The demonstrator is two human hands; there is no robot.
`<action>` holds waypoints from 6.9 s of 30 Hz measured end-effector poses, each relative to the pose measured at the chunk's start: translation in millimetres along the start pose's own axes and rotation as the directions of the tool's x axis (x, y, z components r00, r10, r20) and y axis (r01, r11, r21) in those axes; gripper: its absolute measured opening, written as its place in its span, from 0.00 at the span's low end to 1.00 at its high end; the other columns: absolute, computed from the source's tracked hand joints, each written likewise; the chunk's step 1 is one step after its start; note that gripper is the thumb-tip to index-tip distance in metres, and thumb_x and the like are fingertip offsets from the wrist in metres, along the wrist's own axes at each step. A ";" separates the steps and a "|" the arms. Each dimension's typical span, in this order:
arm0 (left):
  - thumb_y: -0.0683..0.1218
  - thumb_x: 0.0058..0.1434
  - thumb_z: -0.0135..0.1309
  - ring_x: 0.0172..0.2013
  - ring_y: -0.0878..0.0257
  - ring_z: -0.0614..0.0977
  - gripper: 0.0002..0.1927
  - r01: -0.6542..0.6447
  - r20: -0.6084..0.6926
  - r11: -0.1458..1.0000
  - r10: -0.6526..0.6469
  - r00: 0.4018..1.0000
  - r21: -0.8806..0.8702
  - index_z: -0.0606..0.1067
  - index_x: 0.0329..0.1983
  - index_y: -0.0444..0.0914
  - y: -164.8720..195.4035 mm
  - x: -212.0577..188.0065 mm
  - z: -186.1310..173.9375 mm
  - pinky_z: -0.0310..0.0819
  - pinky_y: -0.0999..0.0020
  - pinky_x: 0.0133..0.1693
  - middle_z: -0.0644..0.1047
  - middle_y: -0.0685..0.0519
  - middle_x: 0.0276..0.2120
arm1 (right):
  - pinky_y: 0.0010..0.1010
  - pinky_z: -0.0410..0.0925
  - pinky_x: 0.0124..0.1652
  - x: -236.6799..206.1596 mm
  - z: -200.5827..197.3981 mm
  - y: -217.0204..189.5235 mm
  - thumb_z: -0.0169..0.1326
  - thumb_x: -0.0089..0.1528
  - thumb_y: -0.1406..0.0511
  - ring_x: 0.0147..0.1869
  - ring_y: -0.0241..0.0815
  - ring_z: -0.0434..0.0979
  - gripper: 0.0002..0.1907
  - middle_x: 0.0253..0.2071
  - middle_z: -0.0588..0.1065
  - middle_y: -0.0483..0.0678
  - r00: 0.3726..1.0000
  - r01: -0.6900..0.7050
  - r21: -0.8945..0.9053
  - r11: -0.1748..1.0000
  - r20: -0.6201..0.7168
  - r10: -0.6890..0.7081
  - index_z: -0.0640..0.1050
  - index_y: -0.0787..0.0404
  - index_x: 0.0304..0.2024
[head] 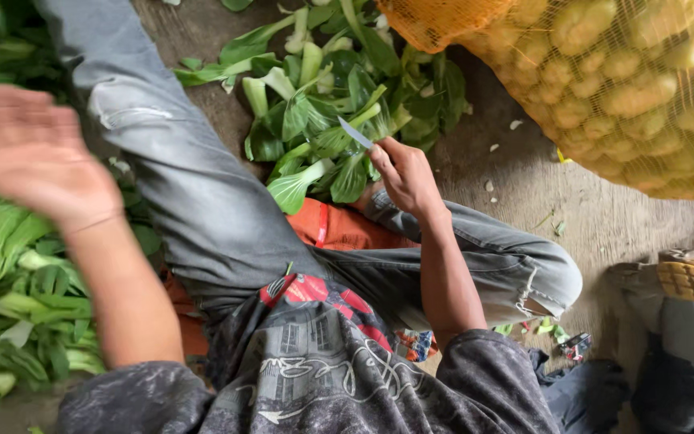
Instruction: The person sits on the floor among piles of leafy green vegetables and trims the root ends off bok choy heads one at a time using a small knife, dropping the cut bases aside and placing the trimmed heads into an orange mesh sack beside them.
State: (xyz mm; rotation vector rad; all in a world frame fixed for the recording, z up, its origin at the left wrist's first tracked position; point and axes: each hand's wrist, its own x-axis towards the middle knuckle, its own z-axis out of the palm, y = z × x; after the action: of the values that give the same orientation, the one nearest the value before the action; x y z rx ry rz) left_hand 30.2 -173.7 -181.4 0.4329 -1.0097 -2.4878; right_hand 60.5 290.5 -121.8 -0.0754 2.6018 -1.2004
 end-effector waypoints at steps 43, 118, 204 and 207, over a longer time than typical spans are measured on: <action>0.61 0.39 0.77 0.48 0.50 0.76 0.48 -0.443 0.477 0.183 -0.231 0.848 0.878 0.67 0.55 0.34 -437.9 -7.0 326.7 0.76 0.51 0.46 0.72 0.40 0.49 | 0.26 0.62 0.31 -2.7 -63.5 55.7 0.45 0.72 0.55 0.29 0.32 0.64 0.21 0.23 0.65 0.42 0.972 -0.071 0.357 0.931 -0.183 0.145 0.79 0.66 0.45; 0.47 0.52 0.68 0.59 0.66 0.77 0.44 0.186 0.784 0.822 -0.569 0.248 0.538 0.65 0.72 0.34 -162.8 -81.9 100.6 0.72 0.68 0.64 0.76 0.52 0.59 | 0.42 0.71 0.33 -31.8 -0.1 -38.4 0.61 0.66 0.56 0.33 0.56 0.80 0.16 0.30 0.78 0.54 0.971 0.226 -0.288 0.931 -0.013 -0.239 0.75 0.62 0.42; 0.56 0.45 0.78 0.52 0.47 0.82 0.45 -0.530 0.882 0.722 -0.252 0.398 0.445 0.70 0.62 0.36 -145.8 -95.0 94.7 0.76 0.54 0.57 0.78 0.45 0.51 | 0.30 0.74 0.33 -23.7 24.1 -49.4 0.66 0.65 0.55 0.33 0.40 0.85 0.17 0.29 0.82 0.47 0.978 0.081 -0.241 0.967 -0.169 -0.124 0.79 0.61 0.37; 0.55 0.44 0.78 0.51 0.46 0.81 0.45 -0.577 0.890 0.698 -0.206 0.407 0.425 0.70 0.61 0.35 -147.1 -94.9 96.1 0.76 0.53 0.56 0.78 0.43 0.52 | 0.31 0.74 0.32 -31.6 27.1 -54.0 0.67 0.63 0.54 0.33 0.42 0.84 0.18 0.29 0.81 0.48 0.968 0.126 -0.317 0.940 -0.167 -0.186 0.79 0.62 0.36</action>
State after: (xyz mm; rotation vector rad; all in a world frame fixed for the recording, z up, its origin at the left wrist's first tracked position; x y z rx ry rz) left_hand 32.4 24.1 -208.5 -1.0082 -2.2786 -1.8538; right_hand 94.5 240.2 -90.7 -0.2426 2.9856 -0.8796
